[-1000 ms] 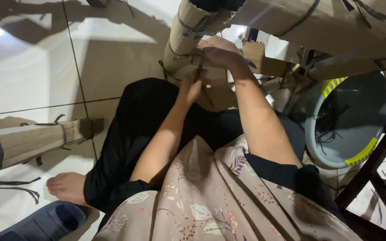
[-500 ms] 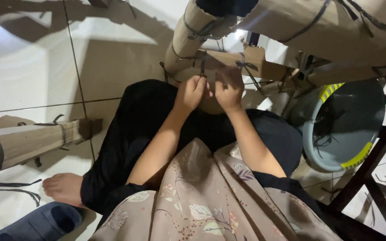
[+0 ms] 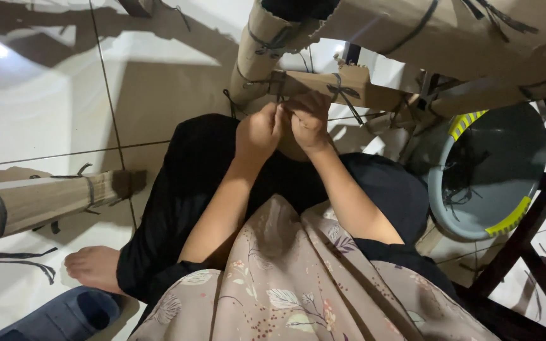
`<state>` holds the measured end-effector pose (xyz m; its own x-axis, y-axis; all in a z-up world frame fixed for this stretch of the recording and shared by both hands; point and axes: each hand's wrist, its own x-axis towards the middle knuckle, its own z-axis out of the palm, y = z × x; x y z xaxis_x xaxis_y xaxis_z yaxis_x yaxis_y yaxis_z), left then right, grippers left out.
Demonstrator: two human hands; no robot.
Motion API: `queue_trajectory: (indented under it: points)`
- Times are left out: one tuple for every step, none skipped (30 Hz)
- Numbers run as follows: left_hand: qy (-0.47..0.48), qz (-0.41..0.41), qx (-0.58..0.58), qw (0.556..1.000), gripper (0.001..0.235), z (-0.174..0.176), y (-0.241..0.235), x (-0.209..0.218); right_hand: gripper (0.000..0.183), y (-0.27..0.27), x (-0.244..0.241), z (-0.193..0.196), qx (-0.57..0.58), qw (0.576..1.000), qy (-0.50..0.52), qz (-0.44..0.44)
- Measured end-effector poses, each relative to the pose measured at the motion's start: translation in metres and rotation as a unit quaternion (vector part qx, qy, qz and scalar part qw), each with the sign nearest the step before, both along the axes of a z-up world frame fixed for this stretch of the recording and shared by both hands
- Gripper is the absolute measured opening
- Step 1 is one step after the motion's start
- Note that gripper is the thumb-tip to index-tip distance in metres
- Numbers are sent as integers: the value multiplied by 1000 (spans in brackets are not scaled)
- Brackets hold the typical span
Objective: The person sits on the floor and ties black straps around a cardboard-wrapped cylindrical object. They repeatedly wrap and knot the straps to secure the cardboard covering.
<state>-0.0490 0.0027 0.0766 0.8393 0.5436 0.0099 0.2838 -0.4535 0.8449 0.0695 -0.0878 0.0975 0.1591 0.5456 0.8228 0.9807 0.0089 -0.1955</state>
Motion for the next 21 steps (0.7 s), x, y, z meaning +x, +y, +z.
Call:
queue_trajectory:
  points:
    - [-18, 14, 47, 999, 42, 7, 1, -2, 21, 2, -6, 7, 0, 1000, 31, 2]
    - [-36, 27, 94, 995, 41, 13, 1, -5, 27, 5, -11, 15, 1, 998, 61, 4]
    - [-36, 25, 96, 994, 41, 24, 1, -5, 27, 3, -15, 18, 3, 998, 61, 3]
    - [-109, 35, 145, 983, 35, 34, 2, -5, 24, 1, -19, 21, -3, 992, 124, 34]
    - [-181, 46, 192, 964, 30, 45, 2, -4, 25, 0, -22, 25, -9, 981, 184, 65]
    - [-183, 44, 193, 963, 30, 37, 4, 1, 25, -15, -17, -7, -7, 981, 183, 65]
    - [-219, 21, 191, 957, 27, 29, 4, 6, 28, -30, -13, -39, -58, 986, 151, 36]
    - [-255, -2, 188, 948, 26, 20, 6, 10, 32, -45, -8, -71, -108, 987, 118, 6]
    - [-256, -3, 188, 948, 26, 6, 6, 15, 32, -39, -19, -42, -107, 987, 118, 5]
    - [-247, -30, 162, 955, 27, -8, 7, 20, 38, -32, -30, -13, -90, 991, 100, 9]
    - [-237, -57, 135, 960, 28, -22, 7, 24, 43, -26, -42, 16, -74, 994, 82, 13]
    - [-237, -58, 135, 960, 28, -28, 11, 24, 43, -35, -37, 0, -74, 994, 82, 13]
    - [-234, -68, 105, 964, 30, -34, 16, 25, 34, -44, -31, -15, -65, 994, 85, 20]
    - [-231, -77, 75, 967, 33, -39, 20, 26, 28, -52, -25, -31, -56, 994, 88, 28]
    - [-231, -78, 75, 967, 33, -34, 22, 25, 28, -51, -26, -26, -55, 994, 87, 27]
    - [-233, -99, 52, 966, 29, -29, 25, 24, 23, -51, -28, -22, -23, 993, 105, 38]
    - [-235, -120, 29, 964, 25, -25, 26, 22, 19, -51, -29, -18, 8, 991, 122, 48]
    - [-235, -122, 28, 964, 25, -34, 25, 24, 19, -53, -22, -23, 8, 991, 122, 46]
    - [-221, -123, 19, 967, 19, -43, 25, 25, 14, -54, -16, -27, -7, 991, 122, 52]
    - [-207, -125, 10, 970, 15, -52, 26, 27, 9, -55, -9, -32, -22, 991, 121, 58]
    - [-206, -124, 11, 970, 15, -53, 26, 27, 9, -50, -7, -22, -22, 991, 122, 59]
